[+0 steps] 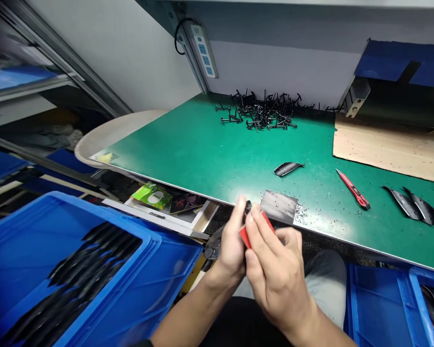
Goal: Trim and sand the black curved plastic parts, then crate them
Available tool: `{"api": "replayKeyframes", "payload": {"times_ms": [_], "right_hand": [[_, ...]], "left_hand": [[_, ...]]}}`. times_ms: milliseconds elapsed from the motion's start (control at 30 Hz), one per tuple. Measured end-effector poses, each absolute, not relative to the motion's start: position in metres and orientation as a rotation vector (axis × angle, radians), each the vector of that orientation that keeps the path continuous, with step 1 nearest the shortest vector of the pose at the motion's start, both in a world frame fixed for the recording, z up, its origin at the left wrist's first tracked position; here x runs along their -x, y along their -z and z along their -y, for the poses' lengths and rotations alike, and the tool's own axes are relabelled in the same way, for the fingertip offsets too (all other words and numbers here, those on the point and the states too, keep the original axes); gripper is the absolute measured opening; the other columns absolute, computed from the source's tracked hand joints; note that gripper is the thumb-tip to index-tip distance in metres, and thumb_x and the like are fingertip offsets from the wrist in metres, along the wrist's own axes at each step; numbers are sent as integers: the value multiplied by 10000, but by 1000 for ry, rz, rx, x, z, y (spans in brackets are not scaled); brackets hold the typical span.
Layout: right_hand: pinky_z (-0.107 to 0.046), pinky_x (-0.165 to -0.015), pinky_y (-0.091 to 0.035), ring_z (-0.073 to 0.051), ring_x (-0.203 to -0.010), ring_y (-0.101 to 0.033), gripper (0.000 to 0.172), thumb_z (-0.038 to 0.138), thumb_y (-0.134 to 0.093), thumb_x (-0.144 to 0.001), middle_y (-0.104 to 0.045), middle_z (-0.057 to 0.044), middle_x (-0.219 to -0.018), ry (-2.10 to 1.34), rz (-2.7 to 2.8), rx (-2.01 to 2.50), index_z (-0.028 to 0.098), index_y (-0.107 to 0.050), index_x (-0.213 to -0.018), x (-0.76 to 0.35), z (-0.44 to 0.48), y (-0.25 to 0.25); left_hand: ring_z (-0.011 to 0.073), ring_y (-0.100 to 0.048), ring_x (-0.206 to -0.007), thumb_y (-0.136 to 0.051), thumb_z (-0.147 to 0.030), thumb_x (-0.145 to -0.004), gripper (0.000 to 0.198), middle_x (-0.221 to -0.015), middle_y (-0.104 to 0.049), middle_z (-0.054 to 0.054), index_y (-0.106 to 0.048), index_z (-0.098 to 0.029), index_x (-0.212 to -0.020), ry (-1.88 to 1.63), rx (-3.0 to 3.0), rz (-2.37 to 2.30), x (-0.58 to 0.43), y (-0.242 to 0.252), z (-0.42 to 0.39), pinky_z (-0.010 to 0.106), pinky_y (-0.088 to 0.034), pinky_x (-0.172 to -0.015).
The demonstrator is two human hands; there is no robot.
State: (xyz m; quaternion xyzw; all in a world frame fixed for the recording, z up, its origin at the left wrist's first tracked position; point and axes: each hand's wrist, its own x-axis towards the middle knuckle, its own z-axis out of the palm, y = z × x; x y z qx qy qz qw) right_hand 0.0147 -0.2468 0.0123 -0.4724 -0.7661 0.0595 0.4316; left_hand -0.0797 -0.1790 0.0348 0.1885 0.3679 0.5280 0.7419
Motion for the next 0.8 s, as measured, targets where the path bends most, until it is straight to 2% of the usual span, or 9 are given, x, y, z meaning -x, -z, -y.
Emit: {"api": "replayKeyframes", "payload": {"times_ms": [67,200,300,400,533,667,800], "right_hand": [[-382,-816,-407,-258,-1131,-586,616,128,-434,-1012,-412,-118,-1547,-168,1890,1178,233,-274,-1597,-16,248,-12],[-392,-833,-414,-249,-1063,-585,599,147,-435,-1022,-453,-89,-1526,-208,1837,1208,283,-298,-1589,-16,247,-10],[-369,-797,-423,-223,-989,-574,581,146,-408,-1036,-463,-97,-1518,-226,1821,1221,252,-284,-1594,-13,246,-9],[-379,-837,-417,-229,-1027,-558,566,163,-420,-1043,-459,-85,-1523,-195,1826,1215,257,-300,-1589,-10,244,-10],[-354,-805,-412,-208,-972,-550,556,155,-393,-1049,-440,-93,-1536,-196,1835,1234,227,-292,-1591,-9,244,-10],[-372,-835,-392,-220,-987,-548,567,167,-424,-1047,-455,-96,-1525,-154,1862,1237,240,-288,-1593,-10,242,-8],[-356,-822,-399,-211,-967,-536,552,172,-412,-1052,-459,-81,-1524,-162,1808,1261,253,-305,-1588,-9,240,-4]], "left_hand": [[70,-235,-476,-676,-693,-772,609,-536,-246,-77,-322,-212,-649,-1125,-398,-779,79,-34,179,217,-250,-448],[69,-319,-510,-694,-680,-772,612,-557,-319,-62,-342,-199,-633,-1145,-444,-760,78,-35,179,205,-318,-499],[64,-248,-476,-700,-691,-759,633,-527,-238,-81,-322,-204,-619,-1178,-427,-735,79,-36,179,213,-279,-469],[70,-320,-513,-717,-685,-750,613,-559,-340,-61,-379,-190,-621,-1246,-500,-811,80,-34,179,213,-310,-496],[73,-241,-481,-635,-766,-764,658,-523,-249,-71,-334,-204,-600,-1239,-517,-807,81,-30,177,232,-250,-465],[92,-324,-539,-626,-804,-738,668,-569,-356,-38,-395,-192,-601,-1239,-676,-883,81,-26,176,241,-289,-498],[96,-291,-524,-582,-794,-783,653,-551,-313,-41,-379,-201,-597,-1180,-732,-876,81,-22,177,258,-276,-496]]}}
